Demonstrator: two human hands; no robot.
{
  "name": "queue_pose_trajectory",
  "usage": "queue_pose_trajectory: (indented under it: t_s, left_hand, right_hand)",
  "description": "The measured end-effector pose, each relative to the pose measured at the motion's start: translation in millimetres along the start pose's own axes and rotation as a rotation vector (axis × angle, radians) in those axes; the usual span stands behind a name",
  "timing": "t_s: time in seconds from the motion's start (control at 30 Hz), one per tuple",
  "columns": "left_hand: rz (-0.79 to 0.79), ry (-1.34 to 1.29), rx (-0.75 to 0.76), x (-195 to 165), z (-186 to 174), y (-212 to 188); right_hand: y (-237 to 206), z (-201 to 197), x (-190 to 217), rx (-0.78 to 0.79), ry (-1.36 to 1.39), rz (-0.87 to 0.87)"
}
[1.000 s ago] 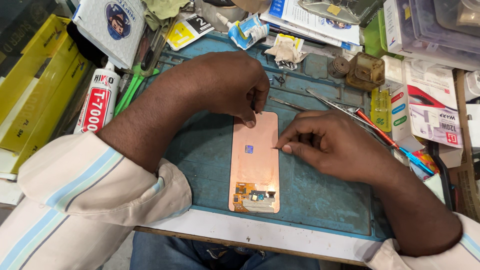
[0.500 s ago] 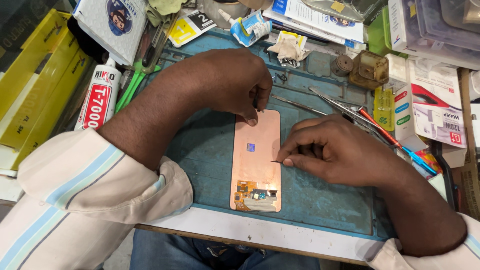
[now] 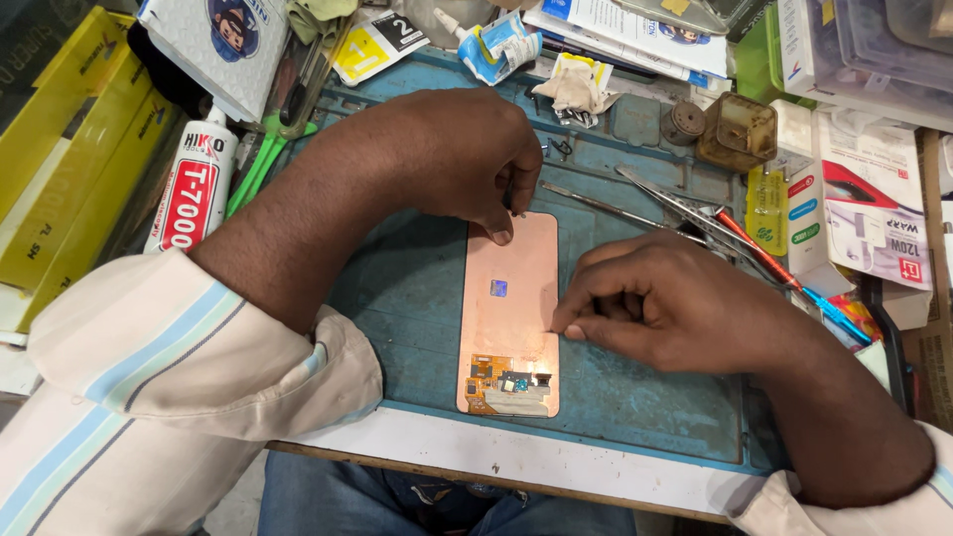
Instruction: The person uses a small metal tool to carefully scrape and clean the surface of a smartphone back cover. They repeatedly rub the tool along the edges and around the camera area to remove residue or adhesive.
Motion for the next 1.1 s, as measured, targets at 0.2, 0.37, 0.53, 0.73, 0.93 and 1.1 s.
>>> queue_pose_trajectory:
  t_s: [0.2,0.37,0.53,0.73,0.93,1.1]
  left_hand:
    - [-0.022,-0.011,0.008,2,1,0]
    - [-0.011,-0.007,-0.003,0,-1,1]
    - [0.003,-0.013,0.006,0,1,2]
    - [0.011,-0.01,0.004,0,0,3]
    - [-0.015,0.0,0.011,1,1,3]
    - [-0.015,0.004,0.001,0,0,3]
  right_hand:
    - [-3,0,8,0.002,0.022,-0.09]
    - [-1,12,-4,0.115,0.032,0.024]
    - [-4,9,4,0.078,0.034,-0.075]
    - [-10,5,17,0.06,0.057,-0.243]
    - [-11,5,17,0.043,0.072,-0.248]
    - [-9,10,12,0.085,0.052,-0.182]
Point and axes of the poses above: each hand's wrist, its own y-axis towards the middle knuckle, its own z-axis out of the palm, x = y × z, the point moved 10 cm from there along y, towards the middle knuckle, and after that the axes turned 15 degrees about z, right-handed, at the moved point
